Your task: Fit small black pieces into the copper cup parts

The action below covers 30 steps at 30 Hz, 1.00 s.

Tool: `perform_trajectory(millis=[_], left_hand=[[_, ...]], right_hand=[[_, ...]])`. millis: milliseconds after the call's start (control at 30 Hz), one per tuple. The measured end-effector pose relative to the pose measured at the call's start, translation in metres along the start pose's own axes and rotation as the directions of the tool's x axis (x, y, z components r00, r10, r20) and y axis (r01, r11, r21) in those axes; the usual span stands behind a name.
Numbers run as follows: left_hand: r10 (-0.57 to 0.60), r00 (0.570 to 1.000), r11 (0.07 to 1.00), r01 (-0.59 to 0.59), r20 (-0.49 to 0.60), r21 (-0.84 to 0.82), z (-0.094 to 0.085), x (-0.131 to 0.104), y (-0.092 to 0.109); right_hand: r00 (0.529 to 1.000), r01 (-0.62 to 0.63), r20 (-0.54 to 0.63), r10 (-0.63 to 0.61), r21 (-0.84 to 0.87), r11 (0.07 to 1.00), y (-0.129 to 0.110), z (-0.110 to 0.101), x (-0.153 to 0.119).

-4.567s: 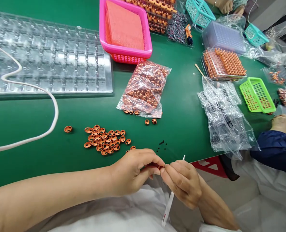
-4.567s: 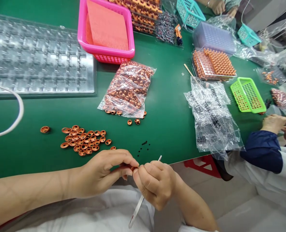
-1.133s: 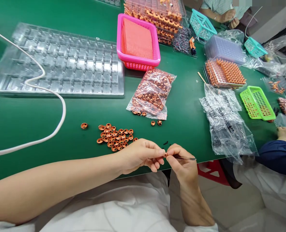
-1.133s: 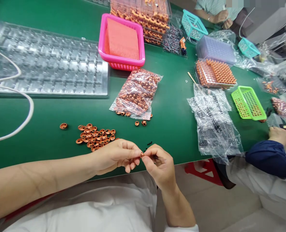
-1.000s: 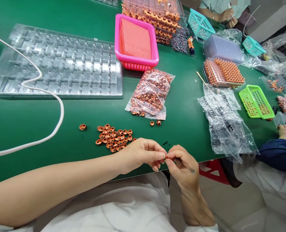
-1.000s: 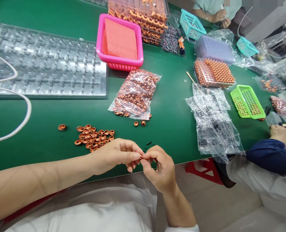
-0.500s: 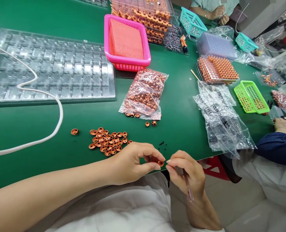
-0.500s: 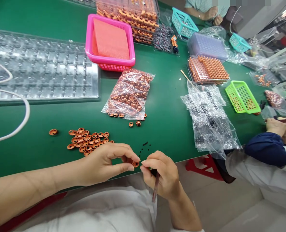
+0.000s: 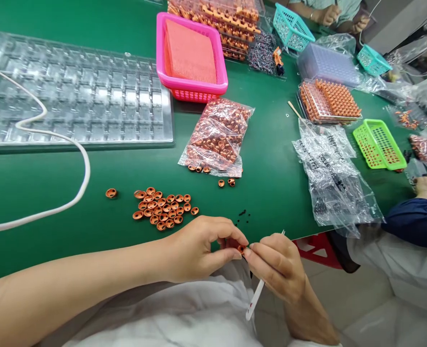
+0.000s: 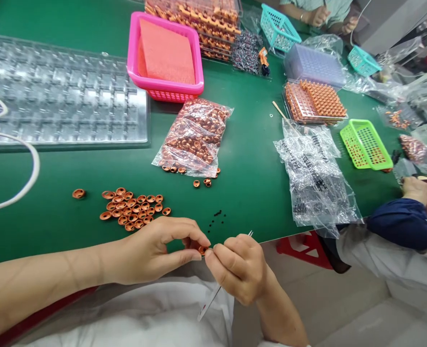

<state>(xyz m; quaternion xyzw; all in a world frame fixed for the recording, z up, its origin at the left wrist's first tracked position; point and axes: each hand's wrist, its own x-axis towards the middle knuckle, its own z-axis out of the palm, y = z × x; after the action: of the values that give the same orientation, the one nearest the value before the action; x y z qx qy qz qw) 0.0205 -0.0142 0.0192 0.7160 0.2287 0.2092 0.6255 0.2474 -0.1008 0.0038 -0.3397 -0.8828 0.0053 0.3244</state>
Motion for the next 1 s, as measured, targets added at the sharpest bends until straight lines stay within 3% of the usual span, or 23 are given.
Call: perform_trajectory(millis=[133,533,1000], left_hand=[[0.048,0.999,0.998,-0.048,-0.017,0.032,0.003,0.0,-0.003],[0.246,0.968,0.956,-0.235,-0.04,0.178,0.007,-0.005,-0.007],[0.22,0.973,0.959,-0.204,-0.065,0.198,0.009,-0.006,-0.011]], right_hand=[[0.995,0.045,0.096,-0.04,-0.049,0.998,-0.001,-0.006,0.004],[0.988,0.064,0.144,-0.059,-0.034,0.997,-0.002,-0.009,0.01],[0.981,0.151,0.127,-0.145,-0.036,0.988,0.0,-0.009,0.016]])
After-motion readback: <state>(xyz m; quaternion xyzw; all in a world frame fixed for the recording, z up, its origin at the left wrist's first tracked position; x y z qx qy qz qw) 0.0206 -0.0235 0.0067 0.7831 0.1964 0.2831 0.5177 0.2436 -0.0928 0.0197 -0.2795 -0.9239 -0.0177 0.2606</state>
